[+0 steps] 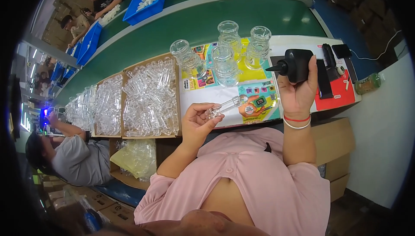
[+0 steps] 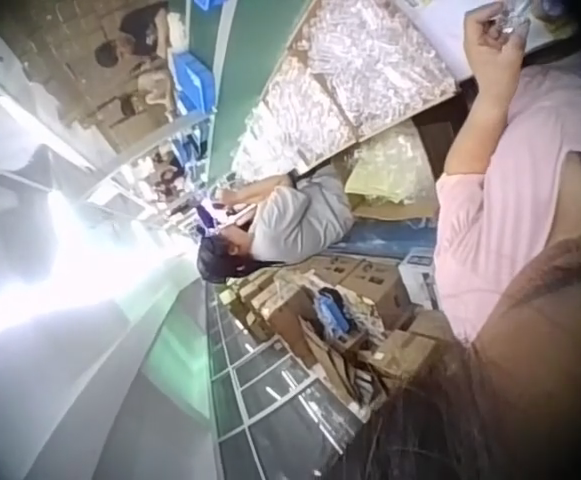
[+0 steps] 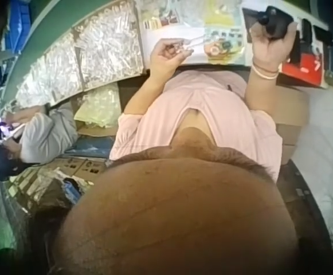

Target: Unpacking glass pitchers from a box, applying a component to the handle area using a handheld applicator tool, and placing the finished items into trays.

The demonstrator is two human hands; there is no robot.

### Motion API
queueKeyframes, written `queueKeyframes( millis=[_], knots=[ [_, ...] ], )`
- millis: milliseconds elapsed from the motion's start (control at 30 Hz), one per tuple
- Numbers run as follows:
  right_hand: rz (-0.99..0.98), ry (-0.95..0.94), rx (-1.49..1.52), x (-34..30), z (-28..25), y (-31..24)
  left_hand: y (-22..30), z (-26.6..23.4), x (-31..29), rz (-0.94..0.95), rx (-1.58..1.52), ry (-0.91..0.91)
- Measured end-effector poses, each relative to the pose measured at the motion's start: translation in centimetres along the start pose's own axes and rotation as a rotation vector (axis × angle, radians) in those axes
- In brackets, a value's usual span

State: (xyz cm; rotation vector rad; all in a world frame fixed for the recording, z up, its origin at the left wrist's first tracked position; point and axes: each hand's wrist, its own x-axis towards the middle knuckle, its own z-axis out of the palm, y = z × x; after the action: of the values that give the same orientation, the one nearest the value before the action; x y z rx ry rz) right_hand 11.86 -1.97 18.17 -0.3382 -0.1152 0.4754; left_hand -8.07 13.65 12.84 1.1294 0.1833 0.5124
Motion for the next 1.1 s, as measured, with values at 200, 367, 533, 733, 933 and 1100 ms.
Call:
queueKeyframes(
  millis=[200,367,533,733,933,1100],
  knots=[
    [-0.031,-0.002,-0.076,-0.6,0.9,0.0,-0.1,0.1,0.4,0.001,0.069,-0.018],
    [-0.113,-0.097,-0.165,-1.2,1.5,0.6,0.1,0.0,0.4,0.058,0.113,-0.003],
    [-0.271,-0.028,-0.357,-2.3,2.7,2.2,0.7,0.0,0.7,0.14,0.117,0.047],
    [-0.396,-0.218,-0.737,-3.2,3.2,3.0,1.4,0.2,1.1,0.264,0.082,0.047],
    [-0.438,-0.291,-0.846,-3.8,4.1,3.4,1.5,0.3,0.6,0.245,0.071,0.078],
    [-0.481,-0.321,-0.912,-4.4,5.1,3.8,1.6,0.2,0.3,0.25,0.107,0.074]
  ],
)
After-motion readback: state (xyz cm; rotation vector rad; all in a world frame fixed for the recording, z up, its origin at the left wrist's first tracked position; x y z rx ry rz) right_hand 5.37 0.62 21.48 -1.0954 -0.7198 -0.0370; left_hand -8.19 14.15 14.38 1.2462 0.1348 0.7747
